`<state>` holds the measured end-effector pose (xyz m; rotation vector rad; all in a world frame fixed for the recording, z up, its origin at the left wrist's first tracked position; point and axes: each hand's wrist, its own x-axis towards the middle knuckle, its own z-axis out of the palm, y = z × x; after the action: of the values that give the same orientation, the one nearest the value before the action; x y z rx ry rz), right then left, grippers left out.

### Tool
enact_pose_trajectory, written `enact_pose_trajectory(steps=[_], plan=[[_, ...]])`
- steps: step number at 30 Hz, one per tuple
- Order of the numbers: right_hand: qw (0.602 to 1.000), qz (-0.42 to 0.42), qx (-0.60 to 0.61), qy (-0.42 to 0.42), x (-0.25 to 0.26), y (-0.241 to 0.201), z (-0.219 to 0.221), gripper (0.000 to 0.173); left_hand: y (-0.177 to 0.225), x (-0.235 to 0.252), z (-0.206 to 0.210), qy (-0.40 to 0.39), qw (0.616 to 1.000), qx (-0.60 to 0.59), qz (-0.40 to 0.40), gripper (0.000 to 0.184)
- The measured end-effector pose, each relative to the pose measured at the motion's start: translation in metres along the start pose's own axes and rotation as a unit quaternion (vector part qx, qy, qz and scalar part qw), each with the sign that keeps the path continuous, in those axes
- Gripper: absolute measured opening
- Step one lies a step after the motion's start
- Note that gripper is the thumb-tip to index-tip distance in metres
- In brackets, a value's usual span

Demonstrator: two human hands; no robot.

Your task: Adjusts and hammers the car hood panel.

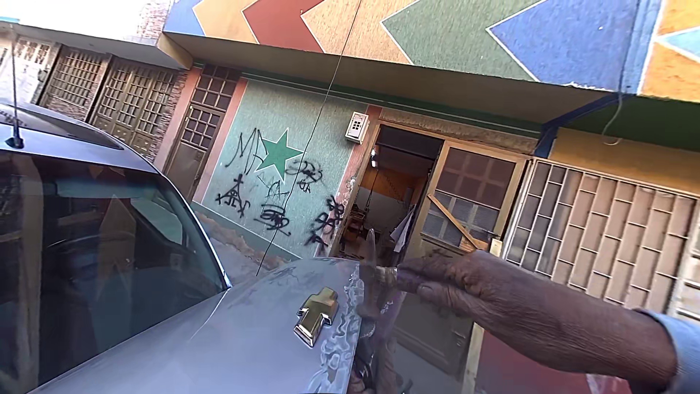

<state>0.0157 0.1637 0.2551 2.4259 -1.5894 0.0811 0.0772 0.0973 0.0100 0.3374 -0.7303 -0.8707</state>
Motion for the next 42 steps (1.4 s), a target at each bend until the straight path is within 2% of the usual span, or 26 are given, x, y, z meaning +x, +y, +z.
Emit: enact_pose_trajectory(steps=[6, 11, 14, 18, 19, 20, 22, 24, 28, 29, 30, 32, 33, 35, 38, 39, 42], plan=[[1.0, 0.014, -0.017, 0.02, 0.001, -0.006, -0.009, 0.044, 0.012, -0.002, -0.001, 0.041, 0.998, 0.038, -0.022, 0.028], [1.0, 0.001, -0.023, 0.015, 0.005, -0.005, -0.002, 0.046, 0.015, 0.009, -0.005, 0.043, 0.998, 0.037, -0.01, 0.025], [1.0, 0.002, -0.024, 0.005, 0.013, -0.011, -0.017, 0.043, 0.016, 0.011, -0.006, 0.032, 0.999, 0.04, 0.006, 0.025], [0.987, 0.002, 0.026, 0.157, 0.018, -0.023, -0.031, 0.035, 0.021, 0.012, -0.005, 0.031, 0.999, 0.042, -0.007, 0.024], [0.985, -0.005, 0.021, 0.173, 0.017, -0.022, -0.026, 0.035, 0.02, 0.012, -0.004, 0.037, 0.998, 0.043, -0.008, 0.024], [0.989, -0.011, 0.007, 0.146, 0.014, -0.021, -0.019, 0.036, 0.019, 0.012, -0.004, 0.043, 0.998, 0.045, -0.005, 0.024], [0.999, -0.015, -0.029, 0.027, 0.008, -0.019, -0.009, 0.043, 0.014, 0.011, -0.003, 0.057, 0.997, 0.049, 0.017, 0.024], [0.999, -0.009, -0.039, 0.003, 0.01, -0.018, -0.015, 0.045, 0.011, 0.009, -0.002, 0.065, 0.996, 0.057, 0.036, 0.024], [0.987, 0.013, 0.026, 0.156, 0.017, -0.022, -0.027, 0.034, 0.011, 0.012, -0.002, 0.054, 0.996, 0.054, 0.034, 0.026], [0.987, 0.011, 0.006, 0.158, 0.017, -0.021, -0.024, 0.035, 0.008, 0.012, -0.002, 0.054, 0.996, 0.06, 0.036, 0.027], [0.993, 0.004, -0.017, 0.114, 0.015, -0.021, -0.02, 0.037, 0.004, 0.012, -0.002, 0.052, 0.996, 0.064, 0.043, 0.027], [0.998, -0.001, -0.049, -0.025, 0.014, -0.025, -0.018, 0.044, 0.0, 0.012, -0.002, 0.046, 0.996, 0.051, 0.057, 0.028], [0.997, -0.005, -0.059, -0.054, 0.017, -0.026, -0.023, 0.045, -0.003, 0.01, -0.001, 0.049, 0.996, 0.045, 0.057, 0.028], [0.999, 0.015, -0.031, -0.024, 0.022, -0.028, -0.039, 0.041, 0.0, 0.009, 0.002, 0.053, 0.997, 0.049, 0.036, 0.029], [0.994, 0.042, 0.022, 0.103, 0.026, -0.029, -0.042, 0.036, 0.01, 0.012, 0.007, 0.057, 0.996, 0.067, -0.002, 0.026], [0.995, 0.038, 0.011, 0.097, 0.025, -0.028, -0.038, 0.036, 0.012, 0.012, 0.007, 0.054, 0.996, 0.067, -0.007, 0.026], [0.997, 0.002, -0.047, -0.067, 0.018, -0.03, -0.027, 0.043, 0.009, 0.012, 0.004, 0.046, 0.997, 0.059, 0.0, 0.024]])
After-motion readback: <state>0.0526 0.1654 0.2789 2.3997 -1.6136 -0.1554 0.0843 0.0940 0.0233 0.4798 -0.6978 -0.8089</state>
